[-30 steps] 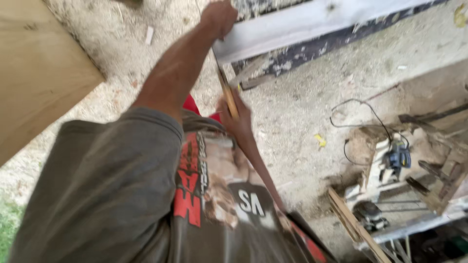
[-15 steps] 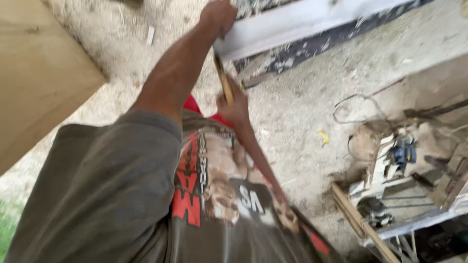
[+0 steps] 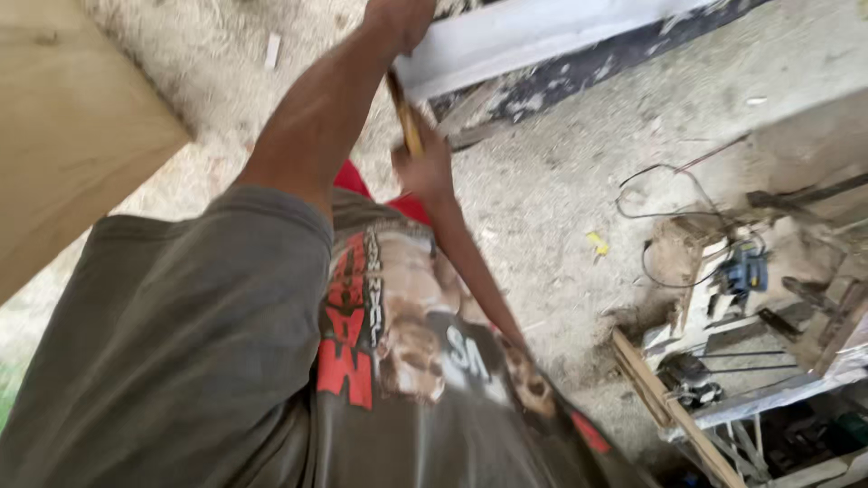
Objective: The person measures a long white wood plank with a tape measure and marks it with a pencil, then saws the plank with a hand saw. They reposition the plank on the workbench, take further measurements, and use a square to mark a straight cut line near the end of the clip.
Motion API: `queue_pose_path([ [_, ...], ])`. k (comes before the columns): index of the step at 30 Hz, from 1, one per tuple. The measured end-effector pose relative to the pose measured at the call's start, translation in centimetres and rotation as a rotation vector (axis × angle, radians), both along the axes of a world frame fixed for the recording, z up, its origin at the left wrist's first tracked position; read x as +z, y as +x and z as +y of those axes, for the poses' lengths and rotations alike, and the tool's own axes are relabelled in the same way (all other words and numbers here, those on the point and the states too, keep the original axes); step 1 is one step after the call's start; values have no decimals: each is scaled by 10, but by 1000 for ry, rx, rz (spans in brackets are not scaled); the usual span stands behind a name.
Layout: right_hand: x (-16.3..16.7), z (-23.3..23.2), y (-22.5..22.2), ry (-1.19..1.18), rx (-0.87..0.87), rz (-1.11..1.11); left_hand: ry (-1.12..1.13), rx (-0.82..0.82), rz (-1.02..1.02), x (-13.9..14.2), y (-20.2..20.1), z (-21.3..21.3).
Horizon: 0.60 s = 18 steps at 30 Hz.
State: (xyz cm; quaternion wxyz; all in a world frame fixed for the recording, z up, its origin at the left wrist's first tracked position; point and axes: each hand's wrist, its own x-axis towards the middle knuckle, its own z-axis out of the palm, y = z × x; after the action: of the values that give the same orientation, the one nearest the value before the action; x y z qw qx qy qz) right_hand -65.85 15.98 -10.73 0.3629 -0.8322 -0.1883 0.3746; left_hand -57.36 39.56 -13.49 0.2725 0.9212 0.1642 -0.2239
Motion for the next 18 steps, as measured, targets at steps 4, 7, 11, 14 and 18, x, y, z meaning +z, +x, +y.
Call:
queue_pose_path([
  [4, 127, -111, -39, 134, 133, -146, 87, -46, -18, 12, 1, 9],
  [7, 154, -116, -46, -118, 87, -54, 51, -61, -7, 14, 0, 9],
  [11, 49, -8, -10, 159, 28, -140, 138, -15, -55, 7, 1, 4],
  [14, -6, 29, 12, 39, 109, -159, -34, 55, 65, 7, 1, -1],
  [18, 64, -53, -20, 187, 27, -91, 102, -93, 25, 9, 2, 5],
])
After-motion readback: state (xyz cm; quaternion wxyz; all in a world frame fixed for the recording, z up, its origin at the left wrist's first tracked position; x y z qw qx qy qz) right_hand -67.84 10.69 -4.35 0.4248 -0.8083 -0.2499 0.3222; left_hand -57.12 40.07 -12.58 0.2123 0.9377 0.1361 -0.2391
